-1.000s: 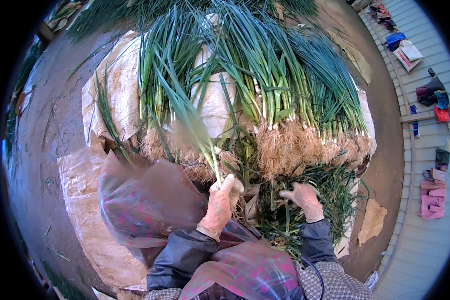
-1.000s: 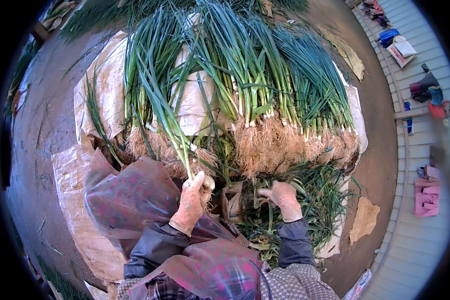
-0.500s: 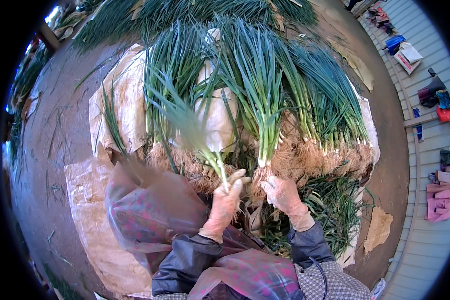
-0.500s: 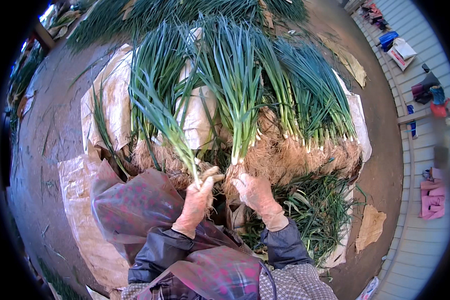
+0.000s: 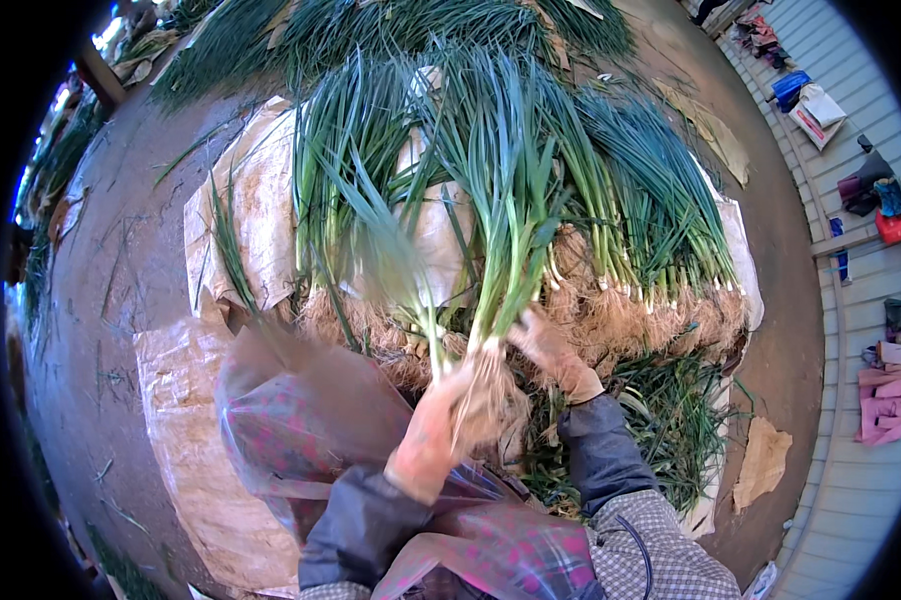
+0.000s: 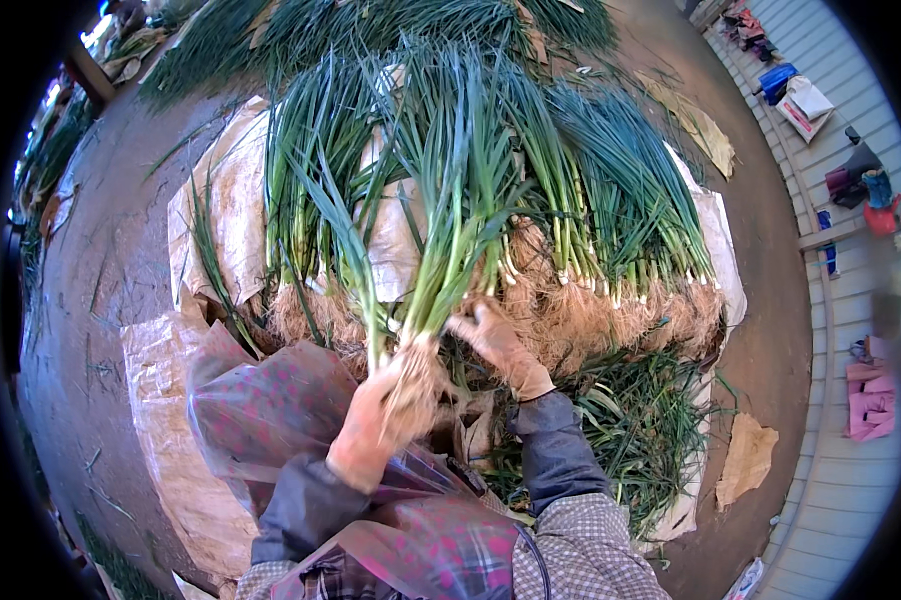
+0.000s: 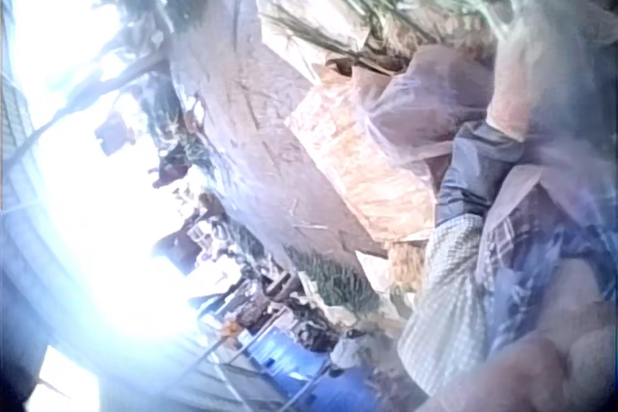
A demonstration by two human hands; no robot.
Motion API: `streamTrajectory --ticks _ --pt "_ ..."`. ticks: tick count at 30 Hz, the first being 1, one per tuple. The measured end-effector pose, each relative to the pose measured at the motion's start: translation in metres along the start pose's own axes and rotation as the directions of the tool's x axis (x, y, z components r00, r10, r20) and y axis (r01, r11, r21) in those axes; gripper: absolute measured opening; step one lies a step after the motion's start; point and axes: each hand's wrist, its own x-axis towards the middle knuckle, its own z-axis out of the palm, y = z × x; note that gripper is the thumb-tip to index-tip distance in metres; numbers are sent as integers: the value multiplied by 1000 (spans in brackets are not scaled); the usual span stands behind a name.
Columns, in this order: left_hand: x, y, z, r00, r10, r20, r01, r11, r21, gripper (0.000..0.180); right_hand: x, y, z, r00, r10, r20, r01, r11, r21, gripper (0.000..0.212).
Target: The person processes leeks by hand, picking up individual stalks from a large pile, stripping away outer leaves, and bundling them together on the floor.
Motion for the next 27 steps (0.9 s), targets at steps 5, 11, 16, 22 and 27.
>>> streamTrajectory --ticks 5,11,16,22,27 --pt "-66 -28 -5 997 69 -28 -67 996 65 41 -6 15 -50 975 79 -206 25 887 460 72" --pt "-12 -55 -43 988 10 -155 9 992 123 30 -91 -59 -59 893 -34 448 -151 916 371 68" --pt "5 -74 -48 993 3 -118 28 967 253 29 -29 -42 1 964 145 -224 -48 920 389 46" --pt "15 -74 -63 990 114 -82 -98 978 182 24 -18 -40 32 724 217 -655 146 880 453 23" --pt "26 -66 -51 934 262 -241 -230 961 153 25 -91 -48 49 838 247 -487 142 762 631 28"
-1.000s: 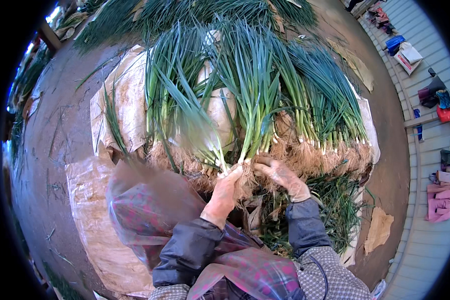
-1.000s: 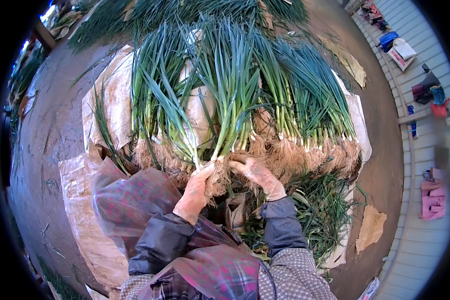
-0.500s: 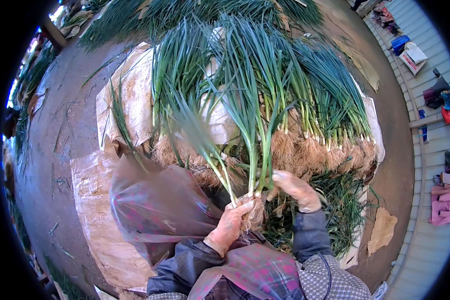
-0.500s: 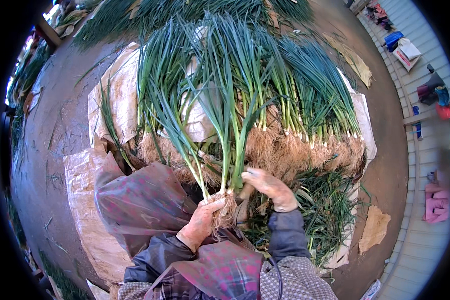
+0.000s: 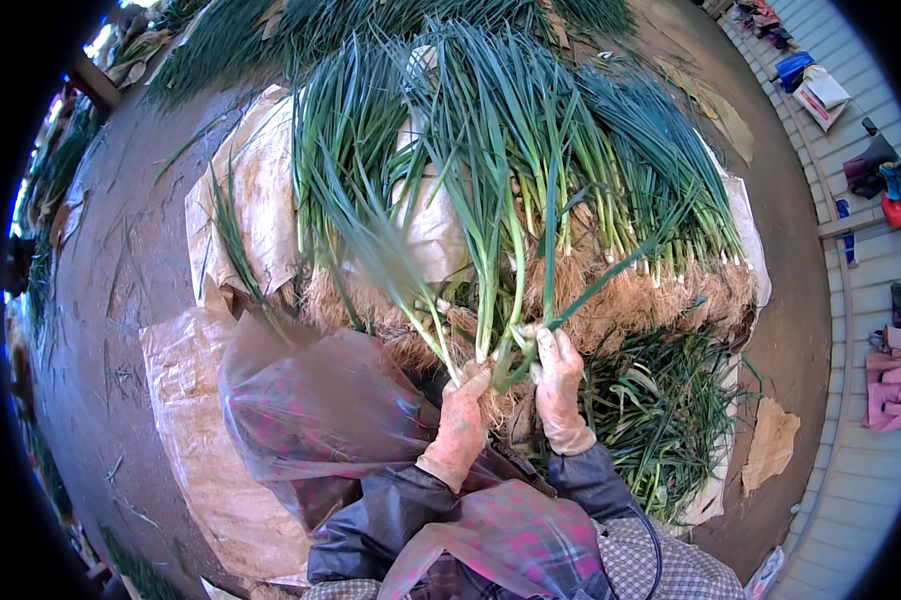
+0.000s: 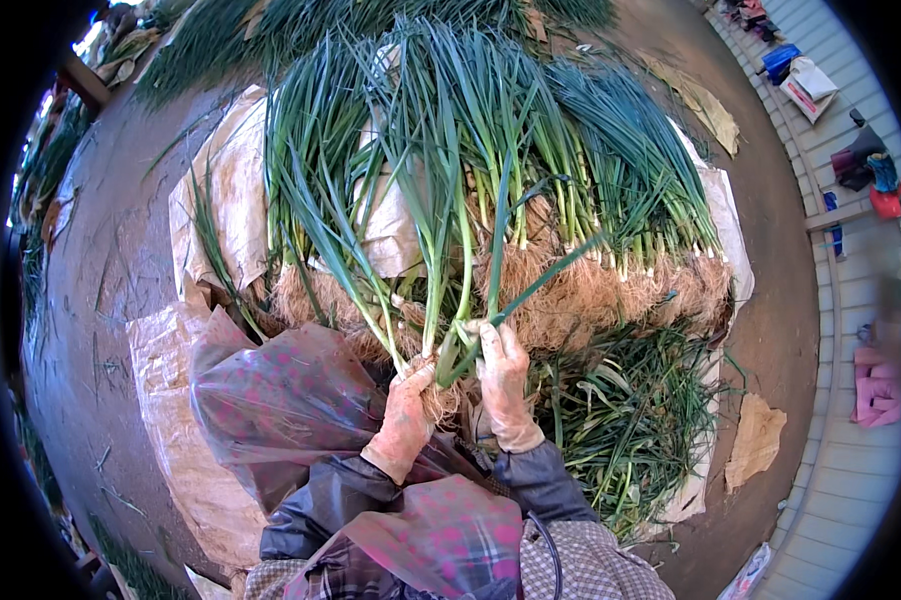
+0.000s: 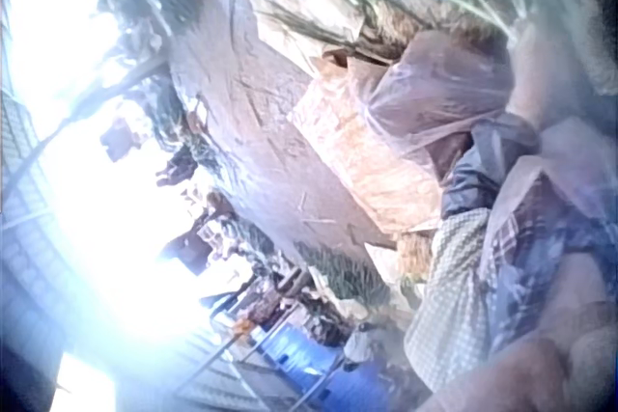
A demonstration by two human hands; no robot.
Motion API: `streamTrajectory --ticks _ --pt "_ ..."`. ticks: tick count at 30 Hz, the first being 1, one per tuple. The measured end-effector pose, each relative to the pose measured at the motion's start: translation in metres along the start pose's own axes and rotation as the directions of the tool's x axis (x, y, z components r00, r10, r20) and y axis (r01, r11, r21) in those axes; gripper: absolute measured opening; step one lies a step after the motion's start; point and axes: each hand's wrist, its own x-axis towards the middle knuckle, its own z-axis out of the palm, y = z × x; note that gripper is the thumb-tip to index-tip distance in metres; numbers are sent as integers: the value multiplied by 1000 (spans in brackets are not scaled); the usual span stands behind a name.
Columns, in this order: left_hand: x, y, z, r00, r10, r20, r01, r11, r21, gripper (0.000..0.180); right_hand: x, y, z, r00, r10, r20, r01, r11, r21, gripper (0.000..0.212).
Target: The person processes leeks by hand, picking up individual stalks from a large pile, stripping away outer leaves, and bundling them together on the floor.
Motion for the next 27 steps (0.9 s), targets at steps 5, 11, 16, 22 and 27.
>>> streamTrajectory --ticks 5,11,16,22,27 --pt "11 2 -11 999 -37 40 30 988 151 23 38 -11 -20 933 213 289 -186 975 -119 35" --pt "16 0 -19 994 96 -45 -88 985 150 19 35 -7 -11 702 333 629 566 276 -777 41" --pt "16 11 -10 979 115 -170 -88 983 162 15 -44 4 -16 484 55 873 481 817 -318 27" --pt "-1 12 -2 999 -32 -24 31 998 -51 28 13 -12 -84 990 93 105 -116 966 232 29" --pt "6 1 -18 999 -7 -37 11 994 112 27 51 -3 11 895 271 355 -189 950 -249 47"
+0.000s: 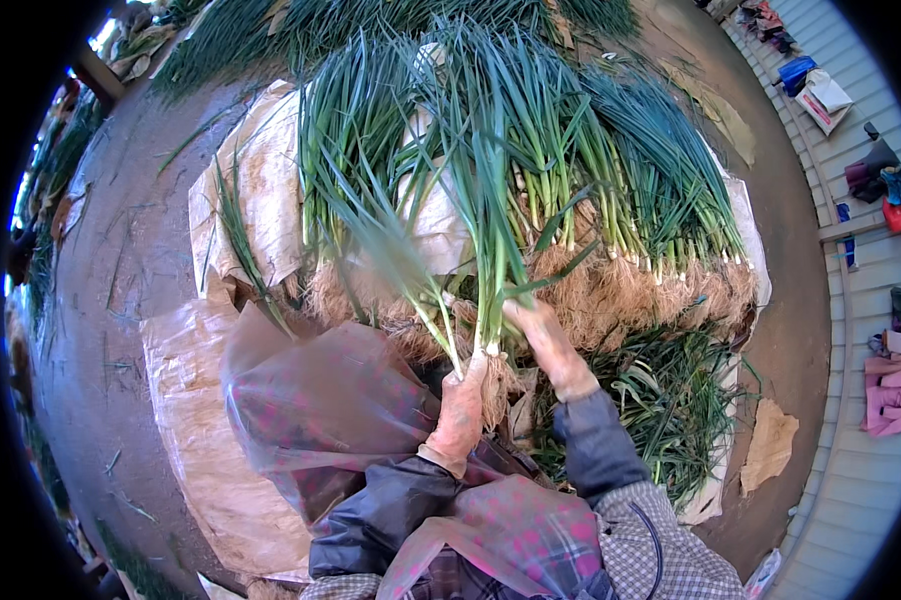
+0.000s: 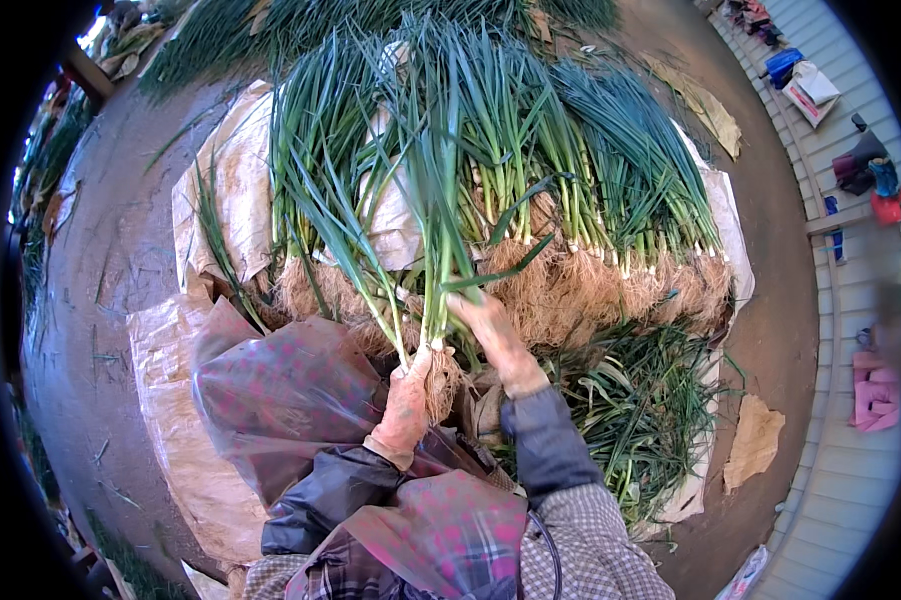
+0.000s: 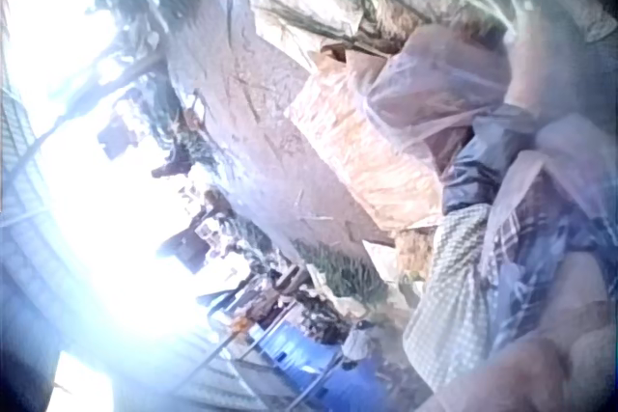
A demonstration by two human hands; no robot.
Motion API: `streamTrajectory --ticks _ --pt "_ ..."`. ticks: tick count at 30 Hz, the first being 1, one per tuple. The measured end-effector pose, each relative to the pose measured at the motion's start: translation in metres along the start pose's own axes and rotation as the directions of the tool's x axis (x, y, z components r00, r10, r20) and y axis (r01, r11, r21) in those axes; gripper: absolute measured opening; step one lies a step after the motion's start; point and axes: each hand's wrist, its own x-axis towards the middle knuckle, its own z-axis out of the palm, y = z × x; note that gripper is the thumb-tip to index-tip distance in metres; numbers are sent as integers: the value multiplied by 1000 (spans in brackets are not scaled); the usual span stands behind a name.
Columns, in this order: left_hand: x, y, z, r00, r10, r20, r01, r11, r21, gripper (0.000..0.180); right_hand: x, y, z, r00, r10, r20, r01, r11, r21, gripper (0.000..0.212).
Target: The person processes leeks by hand, picking up individual stalks from a large pile, stripping away outer leaves, and bundling them together on the floor.
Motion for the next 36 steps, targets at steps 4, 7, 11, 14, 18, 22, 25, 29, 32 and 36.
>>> streamTrajectory --ticks 4,7,11,14,18,22,25,29,32,36 --pt "5 -3 1 993 110 -45 -103 986 133 23 75 21 -6 960 -282 1 282 959 14 28" --pt "3 2 0 978 189 -90 -176 975 136 24 49 28 7 939 -324 -112 304 938 -168 12" --pt "7 0 -5 980 194 -53 -197 979 -55 35 -18 19 15 994 -110 27 113 939 -324 21" --pt "12 0 -1 976 209 -57 -216 963 -160 38 -47 42 -5 985 -47 163 117 885 -452 26" --pt "13 -4 -7 988 156 -20 -157 976 -152 36 -55 17 7 999 -20 40 17 997 71 33" --pt "11 -3 6 984 178 -12 -178 981 -81 39 -23 18 5 993 -111 -45 119 863 490 34" --pt "10 1 6 978 206 -40 -208 976 -65 41 -18 16 18 987 -140 80 130 984 119 49" --pt "16 -5 -5 968 249 -36 -250 967 -36 37 -26 26 38 997 -58 56 50 990 131 30" --pt "21 -7 -7 952 274 -136 -271 962 37 31 -51 35 45 996 84 26 -83 996 -33 25" --pt "13 10 5 977 190 -99 -205 965 -166 33 -110 21 40 983 165 82 -184 907 379 29"
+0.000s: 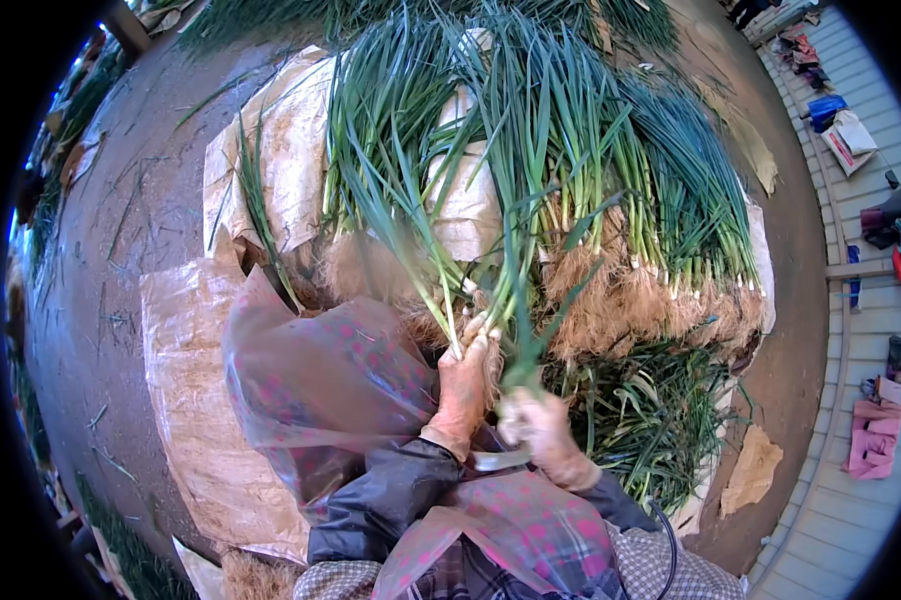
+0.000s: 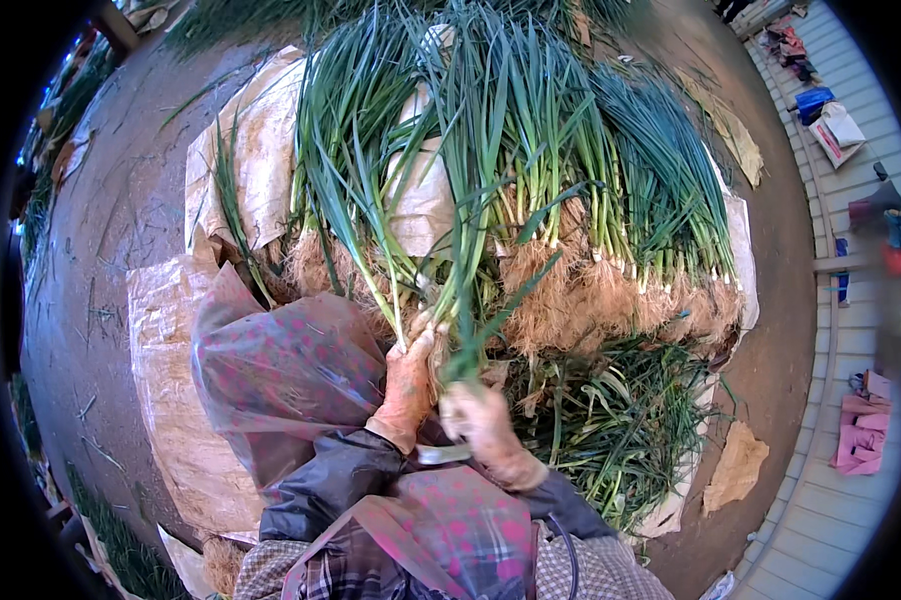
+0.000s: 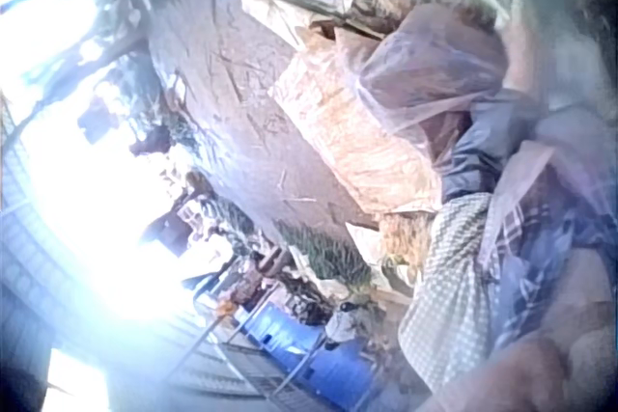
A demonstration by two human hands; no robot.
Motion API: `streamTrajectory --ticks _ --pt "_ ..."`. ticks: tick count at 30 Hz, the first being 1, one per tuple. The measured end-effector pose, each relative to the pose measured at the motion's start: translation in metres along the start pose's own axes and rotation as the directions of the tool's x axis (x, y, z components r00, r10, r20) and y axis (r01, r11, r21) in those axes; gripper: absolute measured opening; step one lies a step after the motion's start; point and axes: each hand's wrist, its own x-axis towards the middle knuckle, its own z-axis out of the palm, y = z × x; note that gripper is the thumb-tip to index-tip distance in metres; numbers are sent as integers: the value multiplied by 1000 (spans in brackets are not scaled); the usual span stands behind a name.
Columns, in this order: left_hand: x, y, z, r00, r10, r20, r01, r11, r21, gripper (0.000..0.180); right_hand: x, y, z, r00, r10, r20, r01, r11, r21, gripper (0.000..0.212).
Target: The person processes leeks by hand, picking up individual stalks from a large pile, stripping away outer leaves, and bundling them together on the floor.
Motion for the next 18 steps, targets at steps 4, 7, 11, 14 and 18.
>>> streamTrajectory --ticks 4,7,11,14,18 --pt "-8 10 -9 968 -162 193 198 963 -181 33 -39 -70 -89 633 -402 -662 389 904 -177 17" --pt "-9 13 -4 919 -272 287 356 885 -300 30 -99 -63 -236 473 -504 -723 -62 799 -598 31" --pt "-9 7 2 879 -365 306 454 837 -306 25 -104 -36 -285 672 -30 -740 -729 -202 -653 72" --pt "-11 4 -7 897 -349 273 411 886 -215 26 -28 -50 -136 929 -289 -232 8 640 -768 70" --pt "-10 -1 -17 922 -288 259 298 954 -2 26 58 -70 -21 961 -116 250 259 689 -677 66"
